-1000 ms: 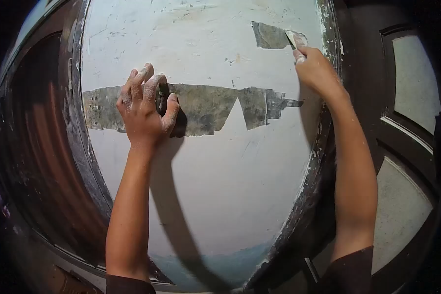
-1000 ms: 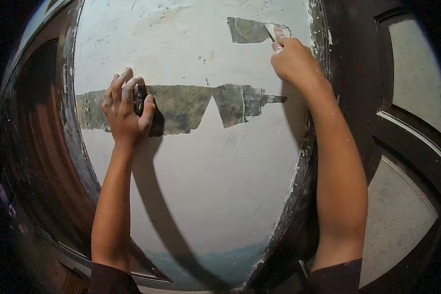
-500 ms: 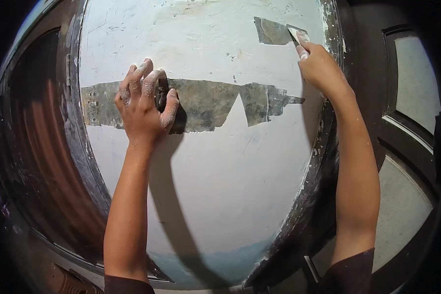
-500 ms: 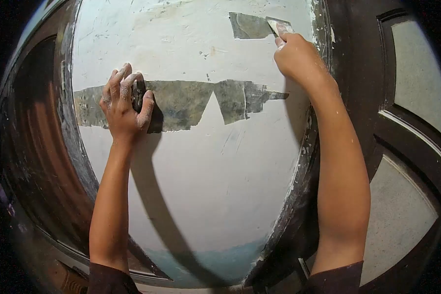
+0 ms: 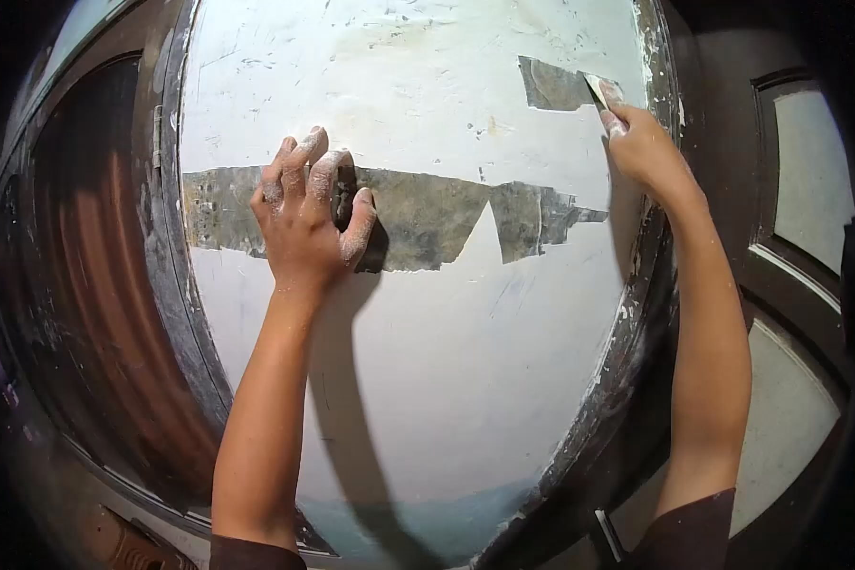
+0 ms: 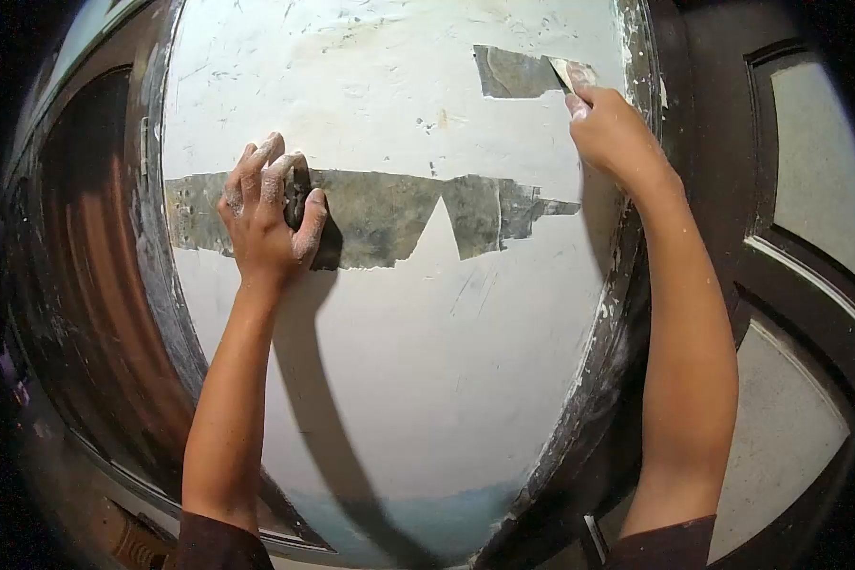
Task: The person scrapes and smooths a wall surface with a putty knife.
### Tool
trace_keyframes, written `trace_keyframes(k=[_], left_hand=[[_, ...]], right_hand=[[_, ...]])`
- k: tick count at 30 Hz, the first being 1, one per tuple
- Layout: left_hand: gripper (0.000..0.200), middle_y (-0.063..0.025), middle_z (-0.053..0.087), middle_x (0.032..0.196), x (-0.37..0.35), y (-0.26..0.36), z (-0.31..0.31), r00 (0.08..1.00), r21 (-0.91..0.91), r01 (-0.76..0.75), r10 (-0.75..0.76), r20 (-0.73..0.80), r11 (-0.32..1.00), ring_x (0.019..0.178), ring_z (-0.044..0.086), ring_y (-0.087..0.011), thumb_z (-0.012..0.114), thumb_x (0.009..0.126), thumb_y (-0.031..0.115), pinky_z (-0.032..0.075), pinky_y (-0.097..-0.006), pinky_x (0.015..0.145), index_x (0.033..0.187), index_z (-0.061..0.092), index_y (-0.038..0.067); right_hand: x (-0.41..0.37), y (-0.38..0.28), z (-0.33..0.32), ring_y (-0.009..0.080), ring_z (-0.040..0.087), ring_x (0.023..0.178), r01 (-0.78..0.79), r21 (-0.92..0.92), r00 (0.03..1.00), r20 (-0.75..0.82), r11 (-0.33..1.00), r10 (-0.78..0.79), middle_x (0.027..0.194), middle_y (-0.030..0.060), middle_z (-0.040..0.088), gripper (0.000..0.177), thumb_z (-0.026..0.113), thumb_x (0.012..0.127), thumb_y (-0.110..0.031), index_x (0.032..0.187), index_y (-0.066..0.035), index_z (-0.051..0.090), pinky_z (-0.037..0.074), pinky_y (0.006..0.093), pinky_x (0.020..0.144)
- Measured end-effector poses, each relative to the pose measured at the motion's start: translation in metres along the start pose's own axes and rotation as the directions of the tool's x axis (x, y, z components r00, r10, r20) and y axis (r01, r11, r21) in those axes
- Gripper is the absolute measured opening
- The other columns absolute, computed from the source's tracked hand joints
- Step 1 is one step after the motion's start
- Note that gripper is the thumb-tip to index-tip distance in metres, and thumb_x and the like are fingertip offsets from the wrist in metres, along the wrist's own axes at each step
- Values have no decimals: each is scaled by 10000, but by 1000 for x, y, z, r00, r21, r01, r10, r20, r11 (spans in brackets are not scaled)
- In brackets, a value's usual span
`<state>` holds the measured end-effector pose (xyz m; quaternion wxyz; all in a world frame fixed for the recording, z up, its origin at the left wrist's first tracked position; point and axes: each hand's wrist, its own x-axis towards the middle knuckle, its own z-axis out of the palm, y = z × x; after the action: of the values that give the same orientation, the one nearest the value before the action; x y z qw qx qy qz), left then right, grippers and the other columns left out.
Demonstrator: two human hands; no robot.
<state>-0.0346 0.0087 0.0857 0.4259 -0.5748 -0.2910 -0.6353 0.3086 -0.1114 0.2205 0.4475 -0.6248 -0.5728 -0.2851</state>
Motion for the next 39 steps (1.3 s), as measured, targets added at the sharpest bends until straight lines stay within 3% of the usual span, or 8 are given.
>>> trace_keyframes(k=[7,11,15,19,22,27,29,39], left_hand=[[494,-49,508,1527,-1,-2,3,1000,4,3,-3,-9,1000,1471,397,-293,696,866,336,246,-483,1155,1326,619,174],[502,-43,509,1527,0,-1,1,1000,-12,-1,1,-11,1000,1476,392,-295,698,864,341,251,-481,1150,1329,617,172],[492,-55,514,1524,-1,-4,5,1000,-7,-5,5,-19,1000,1471,400,-298,696,871,327,246,-487,1160,1331,615,174],[486,-51,517,1526,0,-2,1,1000,-14,0,0,-9,1000,1469,405,-295,698,874,320,248,-489,1158,1329,611,177],[485,-49,516,1526,-1,-2,1,1000,-29,-3,3,-5,1000,1469,404,-297,694,876,319,250,-492,1156,1331,611,170],[489,-47,504,1537,1,-1,1,1000,-26,-2,1,-16,1000,1474,392,-299,698,864,312,251,-497,1154,1325,615,170],[487,-53,503,1537,-1,1,2,1000,-7,5,-5,0,1000,1470,399,-303,698,861,311,250,-498,1153,1320,617,167],[480,-66,512,1528,-1,-3,3,999,-3,-38,38,-32,999,1461,413,-306,697,880,303,260,-481,1147,1329,611,157]], right_hand=[[-11,1,4,453,680,1084,98,-11,991,-92,995,-99,1177,303,698,432,506,1056,-276,1377,-7,611,507,463,970],[0,-6,-2,456,676,1080,-16,56,1000,7,998,16,1186,308,692,425,510,1051,-276,1378,-23,612,504,471,972],[-6,3,8,457,666,1099,51,-44,997,-52,998,-53,1197,291,692,435,504,1052,-289,1397,-43,601,504,459,988],[1,1,5,454,666,1106,25,41,995,-95,999,-21,1198,290,692,436,502,1054,-290,1400,-43,597,506,456,984],[-2,-4,-2,445,661,1131,-68,21,996,60,997,67,1235,287,682,444,497,1057,-301,1414,-56,595,501,449,995],[-11,7,14,458,641,1180,46,56,998,-49,997,-43,1285,304,655,455,496,1055,-296,1433,-58,583,483,457,1031],[-4,1,13,465,638,1179,-38,28,997,-63,999,39,1273,303,659,455,501,1051,-300,1415,-45,595,486,464,1026],[-14,-2,5,470,639,1173,-63,52,997,-37,997,65,1243,315,664,439,503,1052,-297,1388,-35,611,491,482,1023]])
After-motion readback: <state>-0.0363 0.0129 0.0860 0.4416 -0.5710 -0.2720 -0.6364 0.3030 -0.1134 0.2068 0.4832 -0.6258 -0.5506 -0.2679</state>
